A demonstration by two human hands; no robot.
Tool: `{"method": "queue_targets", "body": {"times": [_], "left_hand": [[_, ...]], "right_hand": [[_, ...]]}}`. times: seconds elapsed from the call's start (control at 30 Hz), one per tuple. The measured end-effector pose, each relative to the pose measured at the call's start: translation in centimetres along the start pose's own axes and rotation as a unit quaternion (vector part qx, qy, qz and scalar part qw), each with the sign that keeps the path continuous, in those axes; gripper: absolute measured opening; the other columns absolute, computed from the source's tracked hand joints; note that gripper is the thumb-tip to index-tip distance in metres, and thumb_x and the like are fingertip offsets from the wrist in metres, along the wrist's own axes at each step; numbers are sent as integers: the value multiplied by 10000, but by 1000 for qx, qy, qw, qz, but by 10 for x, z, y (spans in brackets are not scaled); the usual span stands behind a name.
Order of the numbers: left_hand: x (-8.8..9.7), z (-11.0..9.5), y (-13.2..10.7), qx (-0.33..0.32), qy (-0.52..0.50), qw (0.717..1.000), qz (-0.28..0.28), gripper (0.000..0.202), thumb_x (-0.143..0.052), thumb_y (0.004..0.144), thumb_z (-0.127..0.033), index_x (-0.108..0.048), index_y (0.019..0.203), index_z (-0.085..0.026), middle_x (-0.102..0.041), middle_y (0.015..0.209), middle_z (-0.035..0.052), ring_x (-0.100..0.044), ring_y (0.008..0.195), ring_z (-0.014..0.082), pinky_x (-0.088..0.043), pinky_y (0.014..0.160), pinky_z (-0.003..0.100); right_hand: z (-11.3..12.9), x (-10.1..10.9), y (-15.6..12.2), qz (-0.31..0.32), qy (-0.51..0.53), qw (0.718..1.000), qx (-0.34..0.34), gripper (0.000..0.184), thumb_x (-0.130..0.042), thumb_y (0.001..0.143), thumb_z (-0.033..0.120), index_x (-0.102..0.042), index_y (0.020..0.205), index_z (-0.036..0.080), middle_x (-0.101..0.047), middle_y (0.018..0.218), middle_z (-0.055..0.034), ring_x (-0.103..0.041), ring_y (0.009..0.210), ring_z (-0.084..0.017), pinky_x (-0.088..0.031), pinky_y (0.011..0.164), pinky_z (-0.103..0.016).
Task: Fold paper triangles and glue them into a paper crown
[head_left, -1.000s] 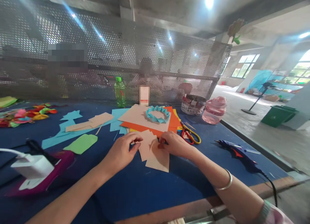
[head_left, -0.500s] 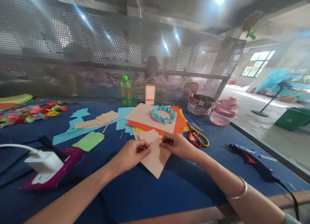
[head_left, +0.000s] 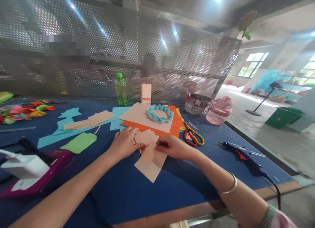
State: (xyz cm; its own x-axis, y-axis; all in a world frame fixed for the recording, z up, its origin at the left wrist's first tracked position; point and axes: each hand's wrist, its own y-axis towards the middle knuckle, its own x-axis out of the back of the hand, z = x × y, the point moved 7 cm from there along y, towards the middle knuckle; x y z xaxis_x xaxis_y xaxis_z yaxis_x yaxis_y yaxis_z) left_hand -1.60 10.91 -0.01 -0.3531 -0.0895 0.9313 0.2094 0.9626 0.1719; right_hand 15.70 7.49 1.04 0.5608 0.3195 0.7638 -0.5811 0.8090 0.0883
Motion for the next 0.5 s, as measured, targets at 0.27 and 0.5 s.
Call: {"method": "queue_targets", "body": {"times": [0.27,0.5], "left_hand": [[8,-6,1,-1,-103,994,25,176,-643,668,-360,-634,696,-187,-642,670,14,-624,685,225,-414,603,298],[64,33,0,131,-434,875,-168,317,-693,655,-302,-539,893,-160,-627,679,-20,-633,575,153,-515,582,279]], "right_hand": [[1,1,-2,6,4,1000,-8,116,-576,843,206,-618,754,144,-571,673,26,-469,613,-83,-325,581,-205],[-43,69,-10,-314,256,912,-67,239,-607,788,400,-567,737,170,-488,629,49,-421,584,-88,-312,552,-218]]}}
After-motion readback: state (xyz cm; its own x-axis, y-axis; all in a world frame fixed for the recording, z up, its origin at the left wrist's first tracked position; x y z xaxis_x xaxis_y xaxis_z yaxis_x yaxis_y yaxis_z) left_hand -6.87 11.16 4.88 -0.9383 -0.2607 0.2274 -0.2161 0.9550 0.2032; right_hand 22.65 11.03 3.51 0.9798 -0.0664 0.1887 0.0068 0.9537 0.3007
